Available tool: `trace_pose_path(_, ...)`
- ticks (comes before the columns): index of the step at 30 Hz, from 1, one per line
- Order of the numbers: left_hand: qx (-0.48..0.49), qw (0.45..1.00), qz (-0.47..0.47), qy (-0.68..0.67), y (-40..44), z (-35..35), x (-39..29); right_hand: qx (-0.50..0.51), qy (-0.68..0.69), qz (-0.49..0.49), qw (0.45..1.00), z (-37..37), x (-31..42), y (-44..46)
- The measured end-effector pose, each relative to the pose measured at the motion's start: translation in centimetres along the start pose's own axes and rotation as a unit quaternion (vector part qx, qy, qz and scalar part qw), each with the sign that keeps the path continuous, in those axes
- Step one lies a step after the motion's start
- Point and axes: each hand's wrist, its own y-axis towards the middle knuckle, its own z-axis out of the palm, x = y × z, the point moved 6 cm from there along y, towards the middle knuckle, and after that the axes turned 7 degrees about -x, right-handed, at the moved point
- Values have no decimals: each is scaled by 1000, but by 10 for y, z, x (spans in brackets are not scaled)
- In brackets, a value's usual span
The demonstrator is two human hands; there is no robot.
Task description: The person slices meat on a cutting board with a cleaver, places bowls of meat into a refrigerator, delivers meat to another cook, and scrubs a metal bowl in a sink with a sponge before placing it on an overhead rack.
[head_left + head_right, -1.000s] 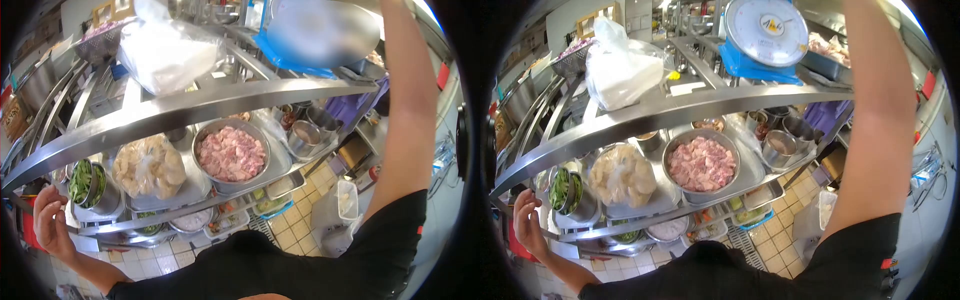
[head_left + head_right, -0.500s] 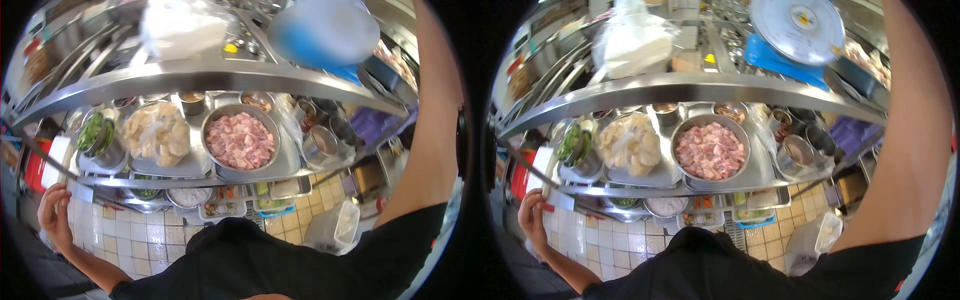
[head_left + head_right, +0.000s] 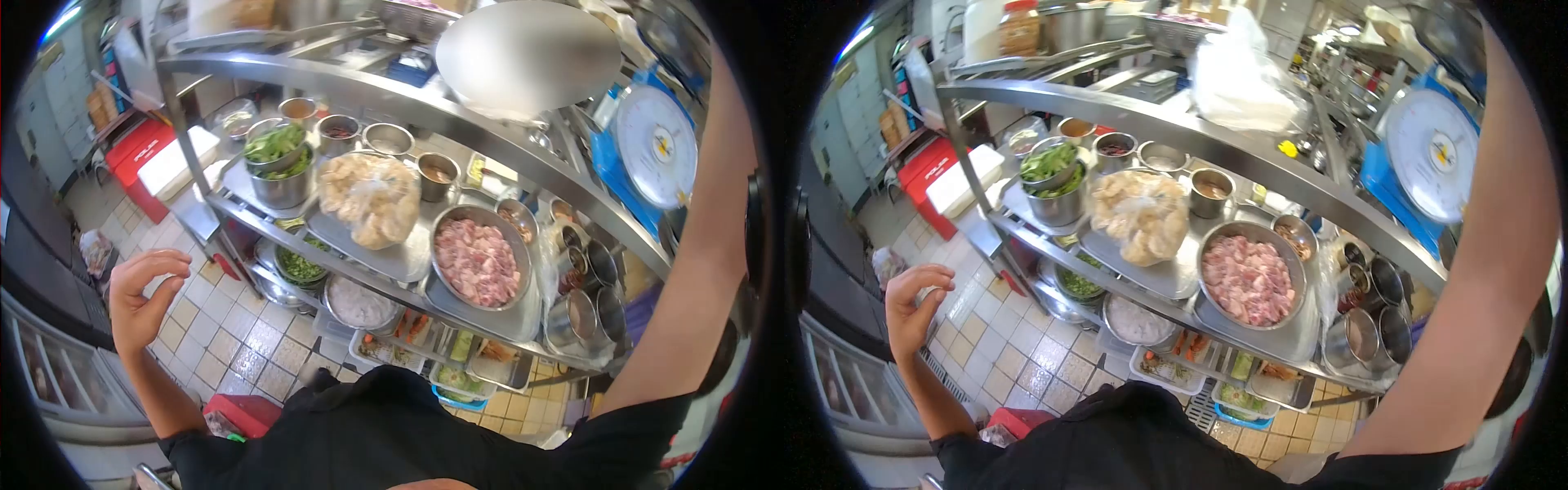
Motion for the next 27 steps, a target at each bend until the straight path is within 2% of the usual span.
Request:
trace_pose_path(5,-52,998,20,-42,-7,-37,42,108,148,-33,982,112,75,-52)
trace_pose_path(7,-78,992,1,-98,-14,-60,76,145,242,-18,959,164,117,-82)
trace_pose_path(8,-99,982,-36,-159,-18,-68,95,125,290,-18,949,196,132,-105)
trace_pose_path(9,-119,965,-69,-222,-22,-77,117,110,255,-30,960,224,159,-132)
trace_pose_path(10,-115,960,-35,-253,-26,-88,141,94,219,-41,970,253,185,-159)
trace_pose_path(13,-130,923,-121,-341,-39,-106,210,164,211,124,956,361,174,-237)
trace_pose_path(14,-124,914,-144,-358,-41,-107,229,154,296,151,930,390,212,-271)
trace_pose_path(15,-130,873,-167,-439,-49,-107,250,117,363,78,921,411,242,-296)
trace_pose_path(16,-138,826,-186,-513,-58,-105,270,157,410,137,888,441,263,-333)
trace_pose_path(17,-135,808,-236,-522,-68,-104,288,182,424,142,876,468,285,-375)
trace_pose_path(18,-179,752,-290,-564,-88,-100,312,206,437,148,863,494,306,-417)
trace_pose_path(19,-206,721,-392,-534,-145,-100,376,268,452,163,835,536,350,-463)
trace_pose_path(20,-235,660,-451,-553,-164,-103,388,293,464,167,819,557,370,-488)
trace_pose_path(22,-285,644,-469,-533,-218,-103,431,345,479,174,788,592,401,-528)
trace_pose_path(23,-325,633,-473,-520,-244,-103,452,391,498,174,754,611,415,-545)
trace_pose_path(24,-364,623,-499,-479,-229,-84,450,428,523,181,714,623,384,-552)
trace_pose_path(25,-403,609,-517,-447,-243,-87,462,469,540,177,676,641,398,-555)
trace_pose_path(27,-454,590,-535,-398,-270,-87,480,572,528,279,562,667,399,-561)
